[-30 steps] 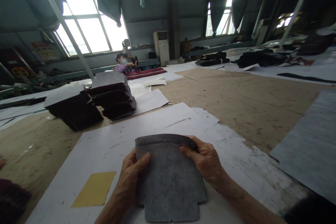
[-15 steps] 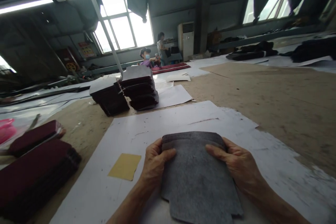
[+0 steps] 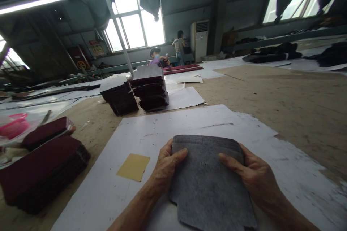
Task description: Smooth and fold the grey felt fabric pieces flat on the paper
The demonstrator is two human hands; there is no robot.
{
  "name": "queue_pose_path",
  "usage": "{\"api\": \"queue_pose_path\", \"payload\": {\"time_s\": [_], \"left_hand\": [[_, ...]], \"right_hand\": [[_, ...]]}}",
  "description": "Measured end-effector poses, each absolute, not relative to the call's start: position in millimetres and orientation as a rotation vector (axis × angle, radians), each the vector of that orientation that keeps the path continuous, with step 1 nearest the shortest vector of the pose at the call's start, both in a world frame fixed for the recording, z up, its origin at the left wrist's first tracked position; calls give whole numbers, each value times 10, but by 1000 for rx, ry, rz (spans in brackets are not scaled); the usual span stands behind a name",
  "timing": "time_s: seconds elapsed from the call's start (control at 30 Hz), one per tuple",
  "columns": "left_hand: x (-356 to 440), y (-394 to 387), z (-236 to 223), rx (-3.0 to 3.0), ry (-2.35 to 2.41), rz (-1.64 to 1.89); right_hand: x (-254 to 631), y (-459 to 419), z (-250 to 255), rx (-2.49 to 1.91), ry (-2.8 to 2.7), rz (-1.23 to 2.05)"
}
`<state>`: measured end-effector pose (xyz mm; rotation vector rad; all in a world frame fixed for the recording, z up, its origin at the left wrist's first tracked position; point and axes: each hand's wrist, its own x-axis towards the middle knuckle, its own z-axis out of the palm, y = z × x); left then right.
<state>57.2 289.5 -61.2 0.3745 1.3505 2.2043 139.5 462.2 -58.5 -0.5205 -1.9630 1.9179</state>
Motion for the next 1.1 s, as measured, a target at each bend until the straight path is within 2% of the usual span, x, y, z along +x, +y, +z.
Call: {"api": "queue_pose_path", "payload": {"time_s": [0.27, 0.53, 0.93, 1.1], "left_hand": [[555, 2867, -630, 388, 1348, 2186], [547, 2829, -617, 284, 1292, 2176], [545, 2879, -657, 292, 1384, 2190], [545, 2845, -667, 403, 1440, 2179]], "right_hand": [[1395, 4599, -545, -591, -1911, 2033], [1385, 4654, -536, -534, -1575, 2586], [1368, 4569, -530, -580, -1692, 2270], [1362, 4612, -547, -531, -1489, 2544]]}}
